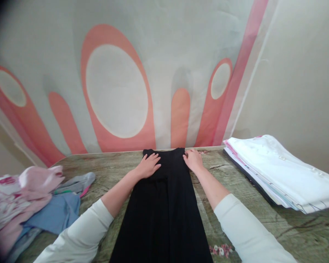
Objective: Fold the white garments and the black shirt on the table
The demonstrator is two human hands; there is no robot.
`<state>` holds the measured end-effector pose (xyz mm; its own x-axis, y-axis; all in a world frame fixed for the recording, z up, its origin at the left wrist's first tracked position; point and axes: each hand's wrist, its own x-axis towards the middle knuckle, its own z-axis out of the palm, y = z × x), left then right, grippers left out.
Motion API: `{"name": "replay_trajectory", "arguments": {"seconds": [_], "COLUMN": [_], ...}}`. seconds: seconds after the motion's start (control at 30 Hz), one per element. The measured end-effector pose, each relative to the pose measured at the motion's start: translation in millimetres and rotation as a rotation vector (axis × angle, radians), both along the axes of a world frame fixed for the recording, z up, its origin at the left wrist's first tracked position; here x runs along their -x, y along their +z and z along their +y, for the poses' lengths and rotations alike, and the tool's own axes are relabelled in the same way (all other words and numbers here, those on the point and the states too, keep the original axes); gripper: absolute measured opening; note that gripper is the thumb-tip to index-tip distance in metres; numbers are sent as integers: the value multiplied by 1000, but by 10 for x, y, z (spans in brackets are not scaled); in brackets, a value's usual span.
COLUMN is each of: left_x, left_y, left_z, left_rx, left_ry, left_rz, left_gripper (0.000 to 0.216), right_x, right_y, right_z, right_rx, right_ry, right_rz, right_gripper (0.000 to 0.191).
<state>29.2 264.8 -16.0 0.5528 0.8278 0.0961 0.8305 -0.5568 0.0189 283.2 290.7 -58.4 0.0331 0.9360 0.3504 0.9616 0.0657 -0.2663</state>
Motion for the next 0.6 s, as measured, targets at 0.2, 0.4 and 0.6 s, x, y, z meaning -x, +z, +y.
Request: {"name": "replay_trajectory", "arguments": {"seconds": [0.2, 0.4, 0.6], "left_x": [-268, -313, -254], "left_y": [91, -79, -39], "left_z": [-235, -268, -137], "left_rx": [34, 144, 105], "left_ry": [-200, -161, -113], "left_rz": [-66, -63, -156], "left_gripper": [48, 58, 55], "right_x": [62, 96, 27], "right_y": [14, -31, -110], "right_z": [27, 48, 128], "right_rx": [-33, -1, 9], "right_ry": [64, 157, 120], "right_rz": [-8, 11, 119], "right_gripper": [30, 33, 36]}}
